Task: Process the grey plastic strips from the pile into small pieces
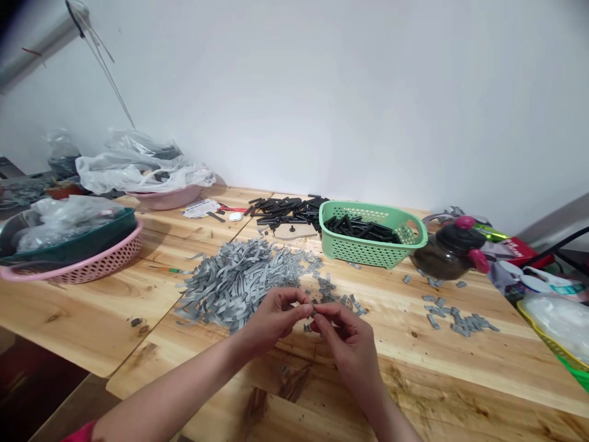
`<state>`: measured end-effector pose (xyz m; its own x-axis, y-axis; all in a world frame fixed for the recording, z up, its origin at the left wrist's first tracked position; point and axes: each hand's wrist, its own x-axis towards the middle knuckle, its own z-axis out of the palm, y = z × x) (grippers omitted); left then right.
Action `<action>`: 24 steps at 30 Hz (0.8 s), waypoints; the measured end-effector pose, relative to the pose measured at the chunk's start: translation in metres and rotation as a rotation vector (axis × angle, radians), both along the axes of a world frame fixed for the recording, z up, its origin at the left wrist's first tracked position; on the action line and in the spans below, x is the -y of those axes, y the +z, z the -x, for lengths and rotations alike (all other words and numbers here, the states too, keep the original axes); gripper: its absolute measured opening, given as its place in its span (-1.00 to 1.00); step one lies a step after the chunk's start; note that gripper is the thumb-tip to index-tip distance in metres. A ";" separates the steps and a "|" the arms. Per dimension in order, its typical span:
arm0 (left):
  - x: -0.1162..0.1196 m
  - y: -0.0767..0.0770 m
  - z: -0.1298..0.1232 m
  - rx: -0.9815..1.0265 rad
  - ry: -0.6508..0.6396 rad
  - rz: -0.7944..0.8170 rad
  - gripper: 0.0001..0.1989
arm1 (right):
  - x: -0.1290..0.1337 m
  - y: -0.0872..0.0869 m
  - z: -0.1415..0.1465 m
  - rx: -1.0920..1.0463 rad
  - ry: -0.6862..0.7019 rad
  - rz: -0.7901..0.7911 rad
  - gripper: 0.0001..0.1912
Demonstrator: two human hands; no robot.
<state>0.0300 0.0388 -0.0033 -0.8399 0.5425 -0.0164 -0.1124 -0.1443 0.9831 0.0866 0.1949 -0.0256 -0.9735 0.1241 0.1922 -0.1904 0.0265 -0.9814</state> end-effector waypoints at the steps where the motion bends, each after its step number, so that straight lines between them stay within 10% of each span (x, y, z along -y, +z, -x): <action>1: -0.001 0.001 -0.001 -0.038 0.014 0.017 -0.64 | 0.000 -0.001 0.000 -0.006 -0.009 -0.005 -0.80; 11: 0.004 0.002 -0.010 -0.729 0.228 0.255 -0.89 | -0.004 -0.007 0.000 -0.011 -0.070 0.002 -0.82; 24: 0.005 0.010 -0.005 -0.514 -0.026 0.292 -0.85 | -0.001 0.002 -0.001 -0.045 -0.019 -0.052 -0.83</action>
<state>0.0348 0.0337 0.0071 -0.7660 0.5974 0.2373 0.3890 0.1370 0.9110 0.0877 0.1960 -0.0232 -0.9612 0.1315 0.2426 -0.2335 0.0811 -0.9690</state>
